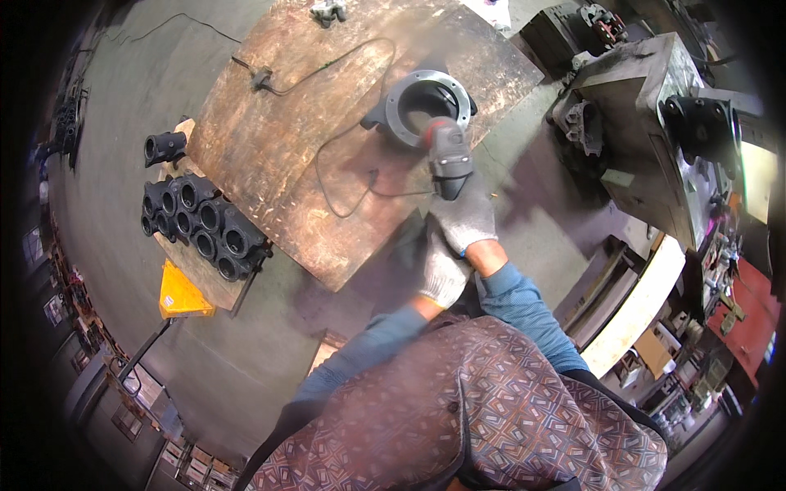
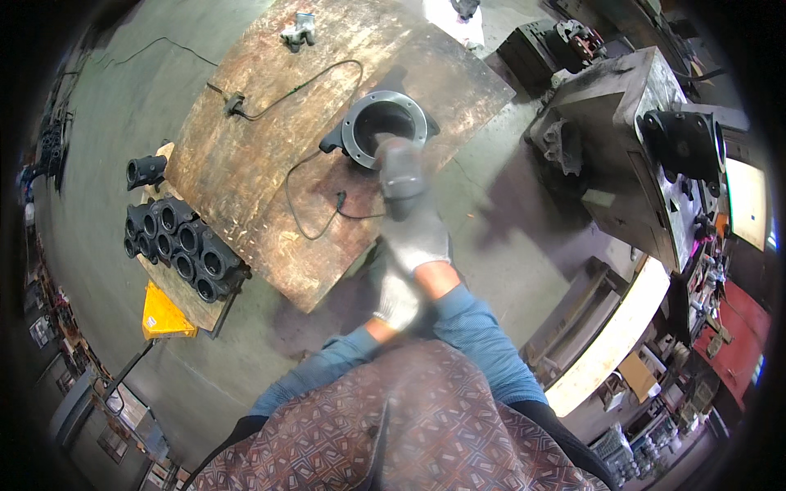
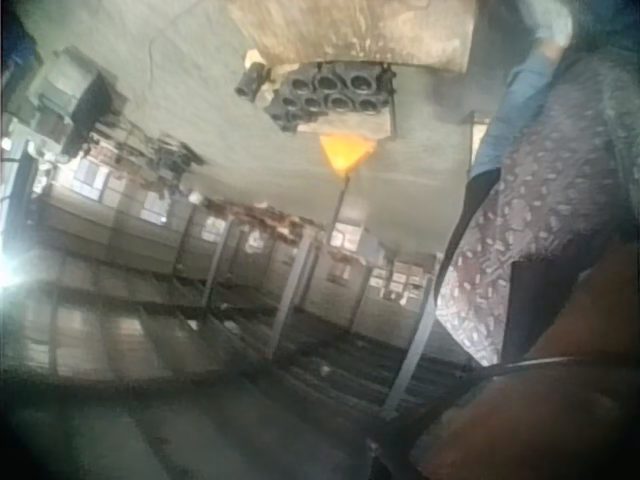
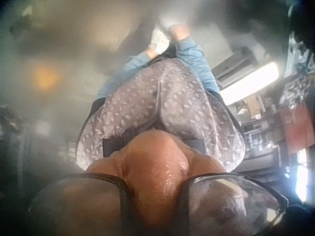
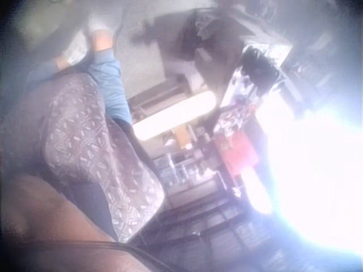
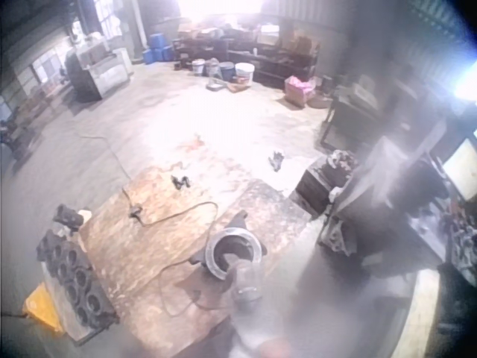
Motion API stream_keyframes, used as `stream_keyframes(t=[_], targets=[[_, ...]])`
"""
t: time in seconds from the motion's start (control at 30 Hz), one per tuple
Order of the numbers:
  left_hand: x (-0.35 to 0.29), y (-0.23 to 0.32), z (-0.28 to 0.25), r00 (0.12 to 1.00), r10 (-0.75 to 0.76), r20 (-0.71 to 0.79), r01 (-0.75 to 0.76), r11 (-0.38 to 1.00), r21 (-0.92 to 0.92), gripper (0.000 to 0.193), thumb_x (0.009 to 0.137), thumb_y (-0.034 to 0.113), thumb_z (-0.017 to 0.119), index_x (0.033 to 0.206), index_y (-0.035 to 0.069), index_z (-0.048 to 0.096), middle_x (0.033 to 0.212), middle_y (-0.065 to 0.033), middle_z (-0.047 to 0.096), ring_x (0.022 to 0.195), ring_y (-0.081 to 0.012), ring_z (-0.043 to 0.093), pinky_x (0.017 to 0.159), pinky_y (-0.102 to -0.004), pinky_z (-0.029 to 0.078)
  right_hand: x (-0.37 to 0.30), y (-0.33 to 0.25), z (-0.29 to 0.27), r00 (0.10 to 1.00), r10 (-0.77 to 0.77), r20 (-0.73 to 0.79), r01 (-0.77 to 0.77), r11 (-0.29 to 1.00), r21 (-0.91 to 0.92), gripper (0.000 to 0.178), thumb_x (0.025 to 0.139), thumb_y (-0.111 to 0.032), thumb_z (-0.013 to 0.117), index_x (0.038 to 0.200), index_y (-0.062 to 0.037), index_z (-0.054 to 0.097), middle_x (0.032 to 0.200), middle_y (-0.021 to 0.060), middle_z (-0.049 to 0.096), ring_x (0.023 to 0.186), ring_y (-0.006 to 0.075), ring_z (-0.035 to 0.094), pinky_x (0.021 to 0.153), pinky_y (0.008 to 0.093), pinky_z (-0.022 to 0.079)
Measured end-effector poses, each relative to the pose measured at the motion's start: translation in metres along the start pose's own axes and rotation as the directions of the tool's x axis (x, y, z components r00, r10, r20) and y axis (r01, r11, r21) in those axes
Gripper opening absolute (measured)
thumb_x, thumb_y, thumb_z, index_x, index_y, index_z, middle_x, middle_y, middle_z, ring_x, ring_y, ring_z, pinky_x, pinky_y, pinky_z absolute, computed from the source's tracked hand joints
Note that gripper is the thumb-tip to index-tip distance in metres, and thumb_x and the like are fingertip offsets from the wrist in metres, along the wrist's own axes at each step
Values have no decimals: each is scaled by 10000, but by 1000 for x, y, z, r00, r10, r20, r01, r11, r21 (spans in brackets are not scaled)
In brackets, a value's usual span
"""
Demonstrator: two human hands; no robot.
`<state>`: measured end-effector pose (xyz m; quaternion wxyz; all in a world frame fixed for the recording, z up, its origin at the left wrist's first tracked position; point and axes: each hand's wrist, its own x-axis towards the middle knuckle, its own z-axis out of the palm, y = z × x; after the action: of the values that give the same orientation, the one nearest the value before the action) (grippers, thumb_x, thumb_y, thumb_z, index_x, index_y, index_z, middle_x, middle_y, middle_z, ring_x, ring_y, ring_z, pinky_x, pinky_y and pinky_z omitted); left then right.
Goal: The person picks up a cylindrical metal part, places it on a workbench, and uses an angle grinder to smooth its edges. They rotate the part to grind different sides, then place the finished piece on a pallet with other similar parts.
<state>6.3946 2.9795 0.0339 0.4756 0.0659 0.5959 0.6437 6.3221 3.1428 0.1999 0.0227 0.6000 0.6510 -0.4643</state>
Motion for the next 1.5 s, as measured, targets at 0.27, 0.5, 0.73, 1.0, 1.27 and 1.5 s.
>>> stream_keyframes(t=[0.27,0.5,0.73,1.0,1.27,1.5], targets=[[-10,62,-4,986,157,-57,-128,930,345,681,936,116,716,1512,28,363,1360,-153,567,1240,-276,579,1036,-403,512,-5,-23,17,987,-49,150,59,996,-60,698,805,-292,730,1401,-39,468,1160,301,687,1121,483,659,943,508,512],[-2,62,3,991,-92,-98,80,990,-117,649,972,95,654,1529,66,322,1399,-127,528,1243,-254,569,1016,-390,528,1,-45,17,986,-105,132,119,987,-104,603,802,-290,734,1284,-14,498,1095,331,691,1074,520,658,918,533,519],[1,52,2,959,-280,-37,205,780,-591,464,1067,101,513,1505,77,359,1405,-114,505,1263,-238,550,1036,-398,524,2,-40,15,981,-87,175,110,986,-123,627,811,-282,731,1316,-3,485,1110,336,687,1085,515,657,921,529,522],[17,68,8,993,-113,-28,77,816,-573,624,947,112,708,1482,64,390,1375,-110,547,1234,-238,562,1057,-376,487,15,-55,17,972,-167,168,189,974,-127,676,808,-309,741,1344,8,477,1142,336,681,1106,503,655,942,521,513],[31,70,3,968,-218,-125,150,901,-406,686,839,140,810,1409,26,447,1268,-140,618,1130,-236,619,947,-383,540,30,-66,13,961,-191,199,214,971,-105,719,792,-356,777,1338,19,496,1158,324,681,1111,503,654,946,516,510],[48,56,-5,989,-21,-146,12,998,-66,567,907,92,711,1405,19,450,1242,-139,634,1113,-229,628,942,-371,538,43,-80,11,969,-124,214,156,978,-137,631,812,-371,756,1236,26,510,1162,351,666,1097,500,662,917,528,511]])
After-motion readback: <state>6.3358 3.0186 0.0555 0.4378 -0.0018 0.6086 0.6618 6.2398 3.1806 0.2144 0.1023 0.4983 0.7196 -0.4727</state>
